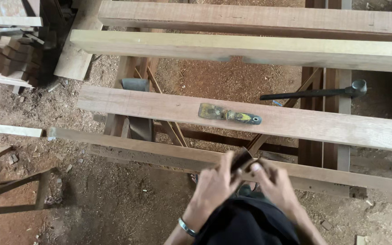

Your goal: The person sands the surfaces and edges of several wooden planks by hand using a sanding block, moving between different pieces laid across a workbench.

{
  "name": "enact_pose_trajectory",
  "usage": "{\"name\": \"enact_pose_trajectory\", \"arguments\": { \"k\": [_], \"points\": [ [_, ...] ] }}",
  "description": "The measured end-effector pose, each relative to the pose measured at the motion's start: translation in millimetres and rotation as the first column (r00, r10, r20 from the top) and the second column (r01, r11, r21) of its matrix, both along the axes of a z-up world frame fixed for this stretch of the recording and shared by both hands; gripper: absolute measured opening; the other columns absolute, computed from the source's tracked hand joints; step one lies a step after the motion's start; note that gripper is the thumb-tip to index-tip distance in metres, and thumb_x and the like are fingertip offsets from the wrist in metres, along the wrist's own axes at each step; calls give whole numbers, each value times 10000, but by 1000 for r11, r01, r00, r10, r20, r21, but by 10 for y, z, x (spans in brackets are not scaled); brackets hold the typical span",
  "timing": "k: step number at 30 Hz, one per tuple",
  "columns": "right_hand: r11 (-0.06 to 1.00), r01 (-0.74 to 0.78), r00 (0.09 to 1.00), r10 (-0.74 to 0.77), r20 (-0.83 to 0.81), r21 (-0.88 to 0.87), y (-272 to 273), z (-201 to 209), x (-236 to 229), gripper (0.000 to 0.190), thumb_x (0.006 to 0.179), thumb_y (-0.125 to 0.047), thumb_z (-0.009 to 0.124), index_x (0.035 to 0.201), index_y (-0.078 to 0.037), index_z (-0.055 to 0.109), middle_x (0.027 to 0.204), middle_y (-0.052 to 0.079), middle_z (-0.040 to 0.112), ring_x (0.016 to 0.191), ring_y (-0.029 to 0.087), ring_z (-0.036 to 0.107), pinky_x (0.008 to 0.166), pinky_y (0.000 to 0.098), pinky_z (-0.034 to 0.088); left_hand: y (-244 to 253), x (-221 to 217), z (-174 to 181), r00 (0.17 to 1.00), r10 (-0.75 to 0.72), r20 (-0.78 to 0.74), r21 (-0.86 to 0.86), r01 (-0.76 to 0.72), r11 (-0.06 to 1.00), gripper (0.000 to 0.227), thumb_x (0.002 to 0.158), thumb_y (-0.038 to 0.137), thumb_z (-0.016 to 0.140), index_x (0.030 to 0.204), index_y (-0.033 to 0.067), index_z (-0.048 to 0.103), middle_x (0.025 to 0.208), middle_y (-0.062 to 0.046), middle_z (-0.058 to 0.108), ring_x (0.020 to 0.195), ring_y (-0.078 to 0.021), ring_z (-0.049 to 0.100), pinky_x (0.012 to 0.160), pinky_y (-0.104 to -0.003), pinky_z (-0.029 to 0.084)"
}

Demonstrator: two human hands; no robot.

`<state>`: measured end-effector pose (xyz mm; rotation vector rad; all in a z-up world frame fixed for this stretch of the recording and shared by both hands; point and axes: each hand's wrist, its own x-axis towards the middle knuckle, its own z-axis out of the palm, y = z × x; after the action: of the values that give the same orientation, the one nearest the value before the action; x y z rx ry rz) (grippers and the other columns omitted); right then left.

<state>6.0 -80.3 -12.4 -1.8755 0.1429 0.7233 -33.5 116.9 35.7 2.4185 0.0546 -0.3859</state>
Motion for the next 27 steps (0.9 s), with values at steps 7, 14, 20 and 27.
{"name": "enact_pose_trajectory", "arguments": {
  "k": [7,14,20,27],
  "points": [
    [938,50,793,171,585,-342,-509,-392,510,284,1070,-304,545,1046,-67,701,973,122,761,747,231,706,830,445,555,381,241,-91,832,-40,554,393,-218,893,332,1037,308,548,1263,66,529,669,-61,646,463,-168,585,385,-290,473],
    [867,70,668,327,668,-494,-515,-529,520,321,1037,-393,526,1035,-123,699,971,76,761,986,276,688,903,438,512,-355,209,-261,957,-147,251,242,85,967,346,1077,231,496,1361,47,570,516,11,577,358,-113,532,273,-269,400],
    [801,11,727,405,554,-599,-501,-463,544,390,1056,-448,486,1047,-122,700,898,96,757,923,281,705,899,432,527,465,298,-81,954,268,-138,320,-213,923,278,1108,272,430,1222,147,651,482,73,478,340,-64,403,304,-221,303],
    [803,-20,736,415,535,-596,-507,-467,568,416,1049,-463,463,1044,-121,700,893,104,760,915,274,715,880,434,536,175,250,-137,991,-9,132,349,-38,936,315,1076,167,459,1353,77,580,468,69,483,317,-45,412,244,-204,295]
  ]
}}
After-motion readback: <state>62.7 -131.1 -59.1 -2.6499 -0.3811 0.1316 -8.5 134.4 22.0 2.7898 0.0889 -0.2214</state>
